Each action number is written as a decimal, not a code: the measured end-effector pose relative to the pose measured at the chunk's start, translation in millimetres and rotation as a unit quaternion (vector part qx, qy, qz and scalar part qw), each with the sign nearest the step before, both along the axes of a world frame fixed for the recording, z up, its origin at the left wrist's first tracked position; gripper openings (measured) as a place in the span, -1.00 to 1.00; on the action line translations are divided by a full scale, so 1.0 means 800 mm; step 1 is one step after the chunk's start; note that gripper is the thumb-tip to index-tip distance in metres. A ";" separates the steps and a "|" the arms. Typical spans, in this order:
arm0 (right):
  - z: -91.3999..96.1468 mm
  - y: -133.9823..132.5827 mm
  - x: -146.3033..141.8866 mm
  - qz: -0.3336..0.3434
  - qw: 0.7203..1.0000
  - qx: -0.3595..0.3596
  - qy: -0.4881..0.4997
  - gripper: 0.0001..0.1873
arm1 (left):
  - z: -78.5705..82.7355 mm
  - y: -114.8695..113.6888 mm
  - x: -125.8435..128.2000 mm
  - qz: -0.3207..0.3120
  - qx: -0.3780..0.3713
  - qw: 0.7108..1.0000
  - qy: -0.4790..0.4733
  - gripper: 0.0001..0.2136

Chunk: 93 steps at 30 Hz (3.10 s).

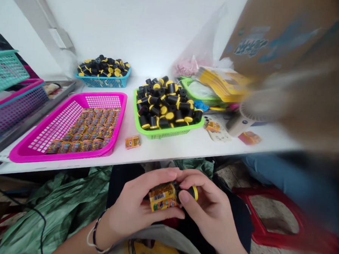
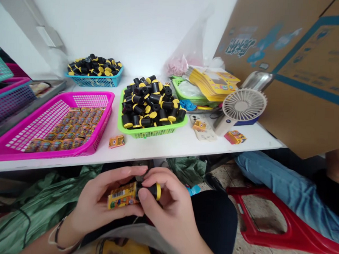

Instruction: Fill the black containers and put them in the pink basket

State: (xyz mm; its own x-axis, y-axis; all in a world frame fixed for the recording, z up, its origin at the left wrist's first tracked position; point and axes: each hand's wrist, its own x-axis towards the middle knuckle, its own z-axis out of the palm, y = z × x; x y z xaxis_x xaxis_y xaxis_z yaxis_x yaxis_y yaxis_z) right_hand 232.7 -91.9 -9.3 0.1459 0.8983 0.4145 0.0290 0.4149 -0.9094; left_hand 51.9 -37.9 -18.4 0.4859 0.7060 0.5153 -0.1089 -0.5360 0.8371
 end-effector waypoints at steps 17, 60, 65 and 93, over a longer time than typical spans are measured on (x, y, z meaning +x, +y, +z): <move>-0.002 0.005 0.005 0.013 1.000 -0.017 0.017 -0.86 | 0.024 0.010 0.005 0.064 0.092 0.993 0.043 -0.51; -0.007 0.026 0.007 -0.130 0.916 0.140 -0.353 -0.38 | 0.007 0.020 0.054 -0.109 -0.522 0.803 -0.268 -0.62; -0.003 0.021 0.004 -0.089 0.906 0.169 -0.378 -0.39 | 0.004 0.023 0.047 -0.200 -0.491 0.824 -0.200 -0.39; -0.003 0.015 0.018 0.007 0.879 0.307 -0.366 -0.74 | 0.031 -0.003 0.039 -0.273 -0.414 0.847 -0.192 -0.11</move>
State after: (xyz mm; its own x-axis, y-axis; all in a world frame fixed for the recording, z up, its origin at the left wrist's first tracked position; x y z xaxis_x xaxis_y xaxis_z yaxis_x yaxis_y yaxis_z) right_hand 246.8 -80.0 -11.4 -0.3704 0.4720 0.8000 0.5032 0.8259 -0.2544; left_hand 82.9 -40.2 6.1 0.7650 0.6271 0.1468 -0.5003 0.4351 0.7486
